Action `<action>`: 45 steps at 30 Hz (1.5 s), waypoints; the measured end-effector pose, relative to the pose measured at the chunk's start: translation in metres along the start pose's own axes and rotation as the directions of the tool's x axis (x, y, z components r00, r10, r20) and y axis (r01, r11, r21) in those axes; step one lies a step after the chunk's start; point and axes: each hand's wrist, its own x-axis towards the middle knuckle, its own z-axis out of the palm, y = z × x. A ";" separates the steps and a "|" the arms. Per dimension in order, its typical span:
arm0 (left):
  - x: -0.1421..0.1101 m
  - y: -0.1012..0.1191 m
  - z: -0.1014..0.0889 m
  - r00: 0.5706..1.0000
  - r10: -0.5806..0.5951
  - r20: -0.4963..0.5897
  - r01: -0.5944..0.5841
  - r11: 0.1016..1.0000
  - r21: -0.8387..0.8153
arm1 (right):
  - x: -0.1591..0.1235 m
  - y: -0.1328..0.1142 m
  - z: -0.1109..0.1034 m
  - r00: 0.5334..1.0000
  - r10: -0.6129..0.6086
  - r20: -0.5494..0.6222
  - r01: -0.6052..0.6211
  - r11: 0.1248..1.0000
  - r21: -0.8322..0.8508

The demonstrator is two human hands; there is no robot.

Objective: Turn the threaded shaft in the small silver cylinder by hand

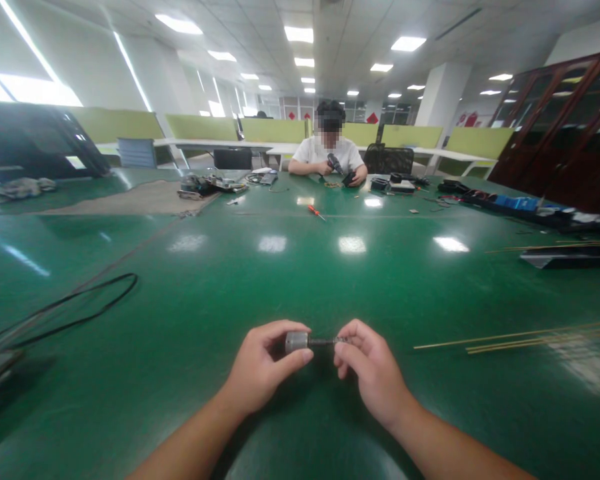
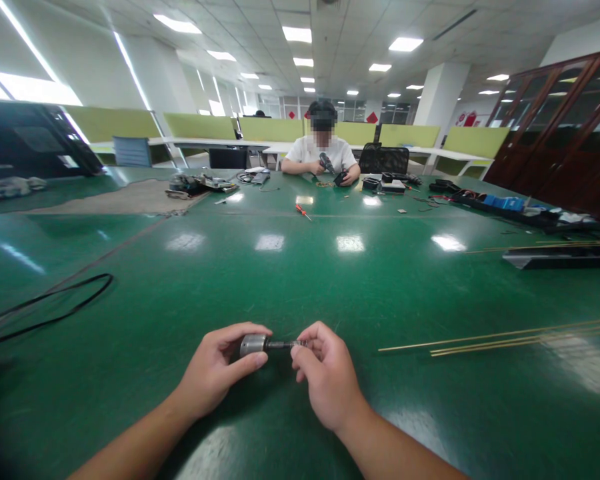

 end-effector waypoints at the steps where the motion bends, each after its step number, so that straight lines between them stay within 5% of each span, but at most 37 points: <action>1: 0.000 0.000 0.000 1.000 -0.001 -0.002 0.001 1.000 -0.002 | 0.000 0.000 0.000 1.000 -0.001 -0.002 0.001 1.000 0.001; 33: 0.002 0.001 0.000 0.996 -0.084 -0.028 0.079 0.986 -0.145 | 0.002 0.001 0.000 0.999 -0.014 -0.053 0.017 0.998 0.067; 45: 0.012 0.002 -0.001 0.974 -0.218 -0.052 0.187 0.919 -0.346 | 0.000 0.004 -0.001 0.986 -0.113 -0.119 0.122 0.990 0.070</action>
